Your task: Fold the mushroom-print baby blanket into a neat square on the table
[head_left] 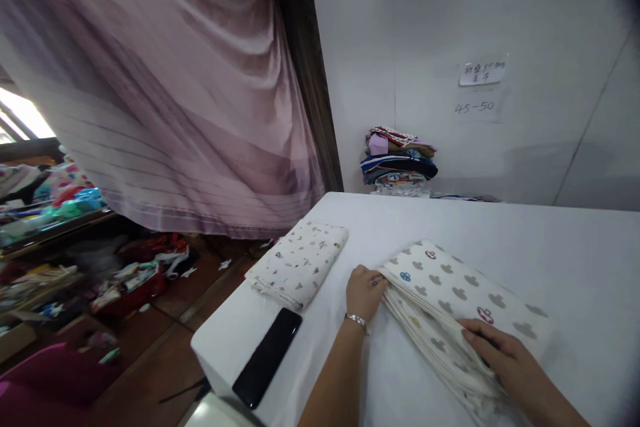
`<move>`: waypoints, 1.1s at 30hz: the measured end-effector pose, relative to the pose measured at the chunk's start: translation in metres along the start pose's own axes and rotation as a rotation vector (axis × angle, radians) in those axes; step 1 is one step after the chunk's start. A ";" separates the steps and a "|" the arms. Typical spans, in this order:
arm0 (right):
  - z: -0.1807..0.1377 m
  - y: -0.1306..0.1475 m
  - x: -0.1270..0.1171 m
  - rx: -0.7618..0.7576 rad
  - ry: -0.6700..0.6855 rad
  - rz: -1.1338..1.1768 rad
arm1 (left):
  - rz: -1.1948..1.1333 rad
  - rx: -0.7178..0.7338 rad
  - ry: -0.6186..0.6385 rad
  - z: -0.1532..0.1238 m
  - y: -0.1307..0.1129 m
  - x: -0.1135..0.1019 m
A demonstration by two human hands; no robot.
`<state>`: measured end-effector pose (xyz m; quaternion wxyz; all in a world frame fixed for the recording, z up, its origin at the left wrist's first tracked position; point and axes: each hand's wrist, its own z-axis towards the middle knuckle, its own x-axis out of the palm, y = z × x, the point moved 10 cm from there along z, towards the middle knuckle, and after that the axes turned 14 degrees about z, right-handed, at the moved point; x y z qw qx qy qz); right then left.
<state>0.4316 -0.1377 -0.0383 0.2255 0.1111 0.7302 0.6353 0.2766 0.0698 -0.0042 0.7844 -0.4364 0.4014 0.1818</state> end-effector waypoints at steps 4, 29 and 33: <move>0.001 -0.002 0.000 -0.002 0.011 0.027 | 0.211 -0.018 -0.026 -0.004 -0.007 -0.003; -0.009 0.026 0.030 -0.223 0.155 -0.227 | -0.022 -0.209 0.007 -0.002 0.030 0.001; -0.016 0.026 0.038 -0.295 0.179 -0.365 | -0.042 -0.222 -0.011 -0.002 0.031 0.002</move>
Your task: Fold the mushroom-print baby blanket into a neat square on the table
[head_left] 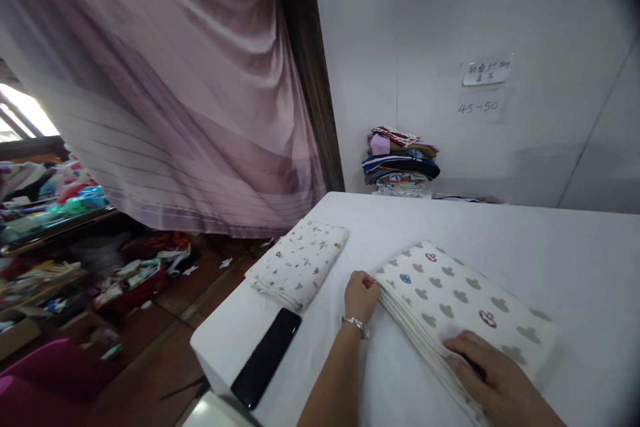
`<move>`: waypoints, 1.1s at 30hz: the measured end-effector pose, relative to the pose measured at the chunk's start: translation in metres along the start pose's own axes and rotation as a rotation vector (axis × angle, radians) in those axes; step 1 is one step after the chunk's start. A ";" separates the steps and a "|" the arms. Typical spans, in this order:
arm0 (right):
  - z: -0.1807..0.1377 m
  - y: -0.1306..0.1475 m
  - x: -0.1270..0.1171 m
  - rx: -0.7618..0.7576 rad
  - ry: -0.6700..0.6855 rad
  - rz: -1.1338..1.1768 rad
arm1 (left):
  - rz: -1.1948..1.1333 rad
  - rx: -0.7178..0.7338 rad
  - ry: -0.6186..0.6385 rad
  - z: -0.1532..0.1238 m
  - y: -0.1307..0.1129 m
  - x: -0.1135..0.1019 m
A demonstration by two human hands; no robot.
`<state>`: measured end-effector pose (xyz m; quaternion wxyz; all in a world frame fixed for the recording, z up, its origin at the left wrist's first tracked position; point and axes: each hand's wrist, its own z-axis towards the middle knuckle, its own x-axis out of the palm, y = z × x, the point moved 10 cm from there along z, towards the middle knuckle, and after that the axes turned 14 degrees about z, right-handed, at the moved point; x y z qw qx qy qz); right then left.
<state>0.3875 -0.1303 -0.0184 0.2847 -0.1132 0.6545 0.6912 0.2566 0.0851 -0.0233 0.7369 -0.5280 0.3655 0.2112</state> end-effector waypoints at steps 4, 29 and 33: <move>-0.004 -0.006 0.006 -0.005 0.010 -0.171 | -0.017 -0.033 0.024 0.001 0.006 0.005; -0.012 0.024 0.021 -0.287 0.004 -0.451 | -0.014 0.100 0.001 0.003 -0.004 0.010; -0.015 0.021 0.027 -0.340 -0.036 -0.526 | -0.080 0.058 0.019 0.005 0.004 0.015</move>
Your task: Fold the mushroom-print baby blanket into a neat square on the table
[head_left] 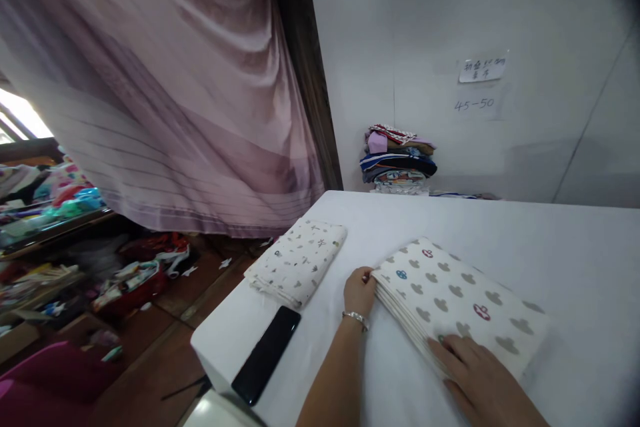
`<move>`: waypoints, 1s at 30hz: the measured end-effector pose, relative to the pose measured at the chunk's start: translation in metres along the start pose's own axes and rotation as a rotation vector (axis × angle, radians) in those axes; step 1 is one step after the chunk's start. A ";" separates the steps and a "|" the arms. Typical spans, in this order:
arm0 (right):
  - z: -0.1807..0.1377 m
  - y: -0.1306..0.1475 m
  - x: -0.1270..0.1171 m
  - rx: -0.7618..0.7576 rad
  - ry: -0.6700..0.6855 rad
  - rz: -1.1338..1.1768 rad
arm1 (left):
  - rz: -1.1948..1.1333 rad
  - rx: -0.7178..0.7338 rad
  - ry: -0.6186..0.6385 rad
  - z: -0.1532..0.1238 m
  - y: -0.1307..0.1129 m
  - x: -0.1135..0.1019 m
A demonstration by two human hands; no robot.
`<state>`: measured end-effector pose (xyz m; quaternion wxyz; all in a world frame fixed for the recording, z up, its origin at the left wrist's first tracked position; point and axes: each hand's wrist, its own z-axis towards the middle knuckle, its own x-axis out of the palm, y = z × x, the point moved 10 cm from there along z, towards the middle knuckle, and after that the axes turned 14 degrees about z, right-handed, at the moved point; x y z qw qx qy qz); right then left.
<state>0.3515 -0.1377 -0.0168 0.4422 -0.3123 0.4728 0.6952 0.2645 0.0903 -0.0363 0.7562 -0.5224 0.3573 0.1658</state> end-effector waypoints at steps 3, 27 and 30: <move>-0.001 -0.003 0.000 -0.007 0.002 0.040 | -0.057 -0.009 0.017 0.001 0.001 0.001; -0.014 -0.032 0.004 0.131 -0.117 0.071 | -0.112 -0.090 0.087 0.009 0.025 -0.001; -0.014 -0.037 0.005 0.146 -0.117 0.107 | -0.058 -0.071 0.113 0.008 0.025 -0.001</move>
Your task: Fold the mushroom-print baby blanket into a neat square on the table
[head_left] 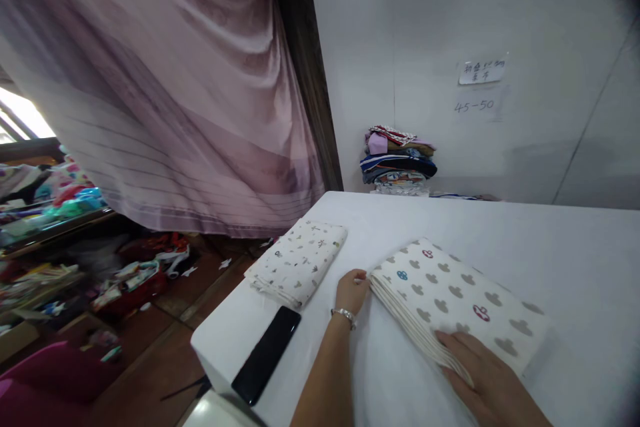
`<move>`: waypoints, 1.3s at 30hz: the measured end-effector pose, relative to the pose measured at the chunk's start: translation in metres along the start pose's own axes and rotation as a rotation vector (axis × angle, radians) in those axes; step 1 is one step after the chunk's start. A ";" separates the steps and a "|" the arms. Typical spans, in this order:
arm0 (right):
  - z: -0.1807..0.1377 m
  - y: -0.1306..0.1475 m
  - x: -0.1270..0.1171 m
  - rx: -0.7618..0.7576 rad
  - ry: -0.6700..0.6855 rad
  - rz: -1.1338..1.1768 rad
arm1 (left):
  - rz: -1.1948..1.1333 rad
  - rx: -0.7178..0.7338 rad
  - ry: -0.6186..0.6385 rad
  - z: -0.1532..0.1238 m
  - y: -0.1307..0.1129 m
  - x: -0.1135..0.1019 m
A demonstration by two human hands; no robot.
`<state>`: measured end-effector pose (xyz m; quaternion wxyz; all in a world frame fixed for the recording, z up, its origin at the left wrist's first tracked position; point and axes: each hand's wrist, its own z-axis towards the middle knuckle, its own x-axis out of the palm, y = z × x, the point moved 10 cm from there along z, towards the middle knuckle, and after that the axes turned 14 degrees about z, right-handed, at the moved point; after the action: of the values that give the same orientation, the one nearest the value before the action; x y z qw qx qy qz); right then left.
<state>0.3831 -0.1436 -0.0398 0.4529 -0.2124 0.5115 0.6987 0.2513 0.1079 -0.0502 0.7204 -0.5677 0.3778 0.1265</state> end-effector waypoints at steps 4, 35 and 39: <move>0.004 -0.011 -0.008 0.077 -0.019 0.068 | 0.059 0.041 0.038 -0.004 -0.006 0.001; 0.005 0.020 -0.017 -0.072 -0.045 0.009 | -0.299 -0.156 -0.085 -0.004 0.005 0.016; 0.005 0.023 -0.017 -0.096 -0.038 0.007 | -0.255 -0.093 -0.151 -0.007 -0.006 0.006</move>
<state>0.3731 -0.1470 -0.0133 0.4493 -0.2186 0.4693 0.7281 0.2557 0.0981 -0.0504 0.7299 -0.6328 0.2410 0.0937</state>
